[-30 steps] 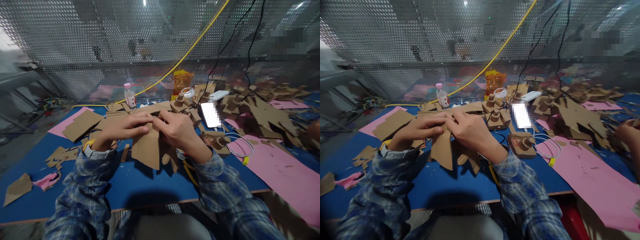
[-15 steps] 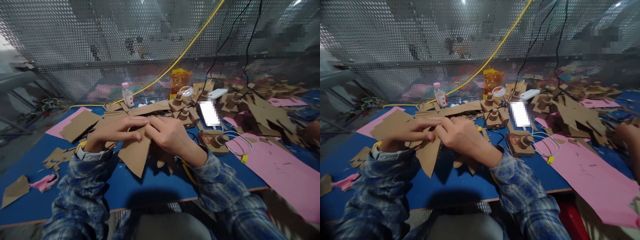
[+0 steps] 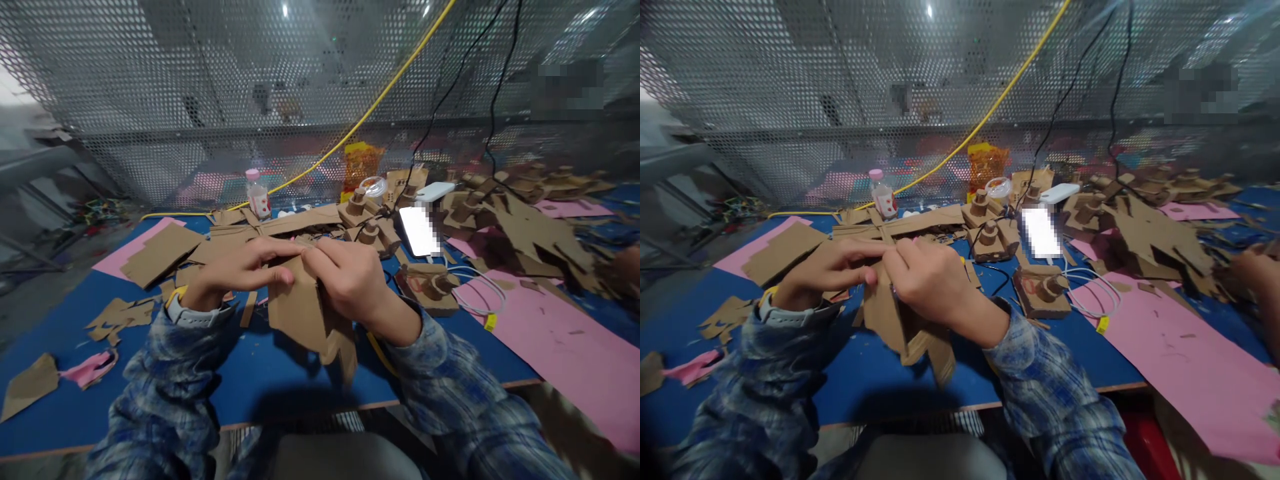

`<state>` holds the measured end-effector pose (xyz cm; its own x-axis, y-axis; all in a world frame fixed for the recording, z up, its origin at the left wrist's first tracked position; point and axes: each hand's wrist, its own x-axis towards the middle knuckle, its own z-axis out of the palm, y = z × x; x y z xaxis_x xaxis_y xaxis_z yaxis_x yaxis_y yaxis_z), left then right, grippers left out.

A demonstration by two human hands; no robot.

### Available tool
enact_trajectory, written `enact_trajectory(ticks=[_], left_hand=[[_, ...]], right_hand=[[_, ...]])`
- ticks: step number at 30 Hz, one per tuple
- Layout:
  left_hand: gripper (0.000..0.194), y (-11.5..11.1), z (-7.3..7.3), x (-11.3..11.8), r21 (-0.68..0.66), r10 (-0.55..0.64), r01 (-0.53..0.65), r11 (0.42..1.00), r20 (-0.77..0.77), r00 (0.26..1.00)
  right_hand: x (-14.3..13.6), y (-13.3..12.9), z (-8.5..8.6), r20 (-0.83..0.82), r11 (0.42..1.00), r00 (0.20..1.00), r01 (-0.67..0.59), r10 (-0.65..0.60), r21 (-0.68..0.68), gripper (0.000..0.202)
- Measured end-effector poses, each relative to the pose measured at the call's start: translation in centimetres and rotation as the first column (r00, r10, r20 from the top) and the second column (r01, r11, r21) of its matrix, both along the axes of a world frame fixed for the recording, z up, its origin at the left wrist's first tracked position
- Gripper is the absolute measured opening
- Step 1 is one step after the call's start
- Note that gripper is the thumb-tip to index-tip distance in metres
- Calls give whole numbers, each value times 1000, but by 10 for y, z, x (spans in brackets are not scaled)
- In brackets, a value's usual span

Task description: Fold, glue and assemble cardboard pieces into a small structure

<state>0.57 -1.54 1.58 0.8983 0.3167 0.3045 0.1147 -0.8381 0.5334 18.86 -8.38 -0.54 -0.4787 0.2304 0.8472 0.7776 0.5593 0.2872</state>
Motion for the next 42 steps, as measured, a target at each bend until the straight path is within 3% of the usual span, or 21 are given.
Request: enact_trajectory(ticks=[14,20,24,27,30,32,34,37,42], left_hand=[[60,-4,-9,11,149,114,-126,981,89,990],[51,-4,-12,13,117,139,-160,980,168,976],[51,3,-10,4,15,156,-158,987,96,983],[63,16,-13,-7,-167,153,-135,977,100,983],[73,27,-19,-12,-332,177,-105,937,194,965],[69,31,-24,-10,-377,228,-121,918,254,940],[59,33,-28,-5,-372,267,-156,915,268,926],[40,32,-32,2,-305,318,-232,924,275,907],[32,29,-32,9,-151,423,-396,906,288,859]], right_hand=[[7,8,-2,-57,998,998,-8,4,-63,40],[9,7,-2,-56,993,998,-1,-6,-119,38],[9,16,-6,-110,978,993,-55,33,-202,28],[13,32,-8,-272,909,955,-216,121,-356,16],[24,48,-9,-494,781,854,-417,163,-465,6],[29,57,-9,-575,695,798,-517,179,-500,4],[31,62,-10,-619,624,757,-592,211,-510,9],[28,63,-11,-647,564,726,-643,233,-518,13],[23,58,-8,-635,568,720,-658,281,-494,15]])
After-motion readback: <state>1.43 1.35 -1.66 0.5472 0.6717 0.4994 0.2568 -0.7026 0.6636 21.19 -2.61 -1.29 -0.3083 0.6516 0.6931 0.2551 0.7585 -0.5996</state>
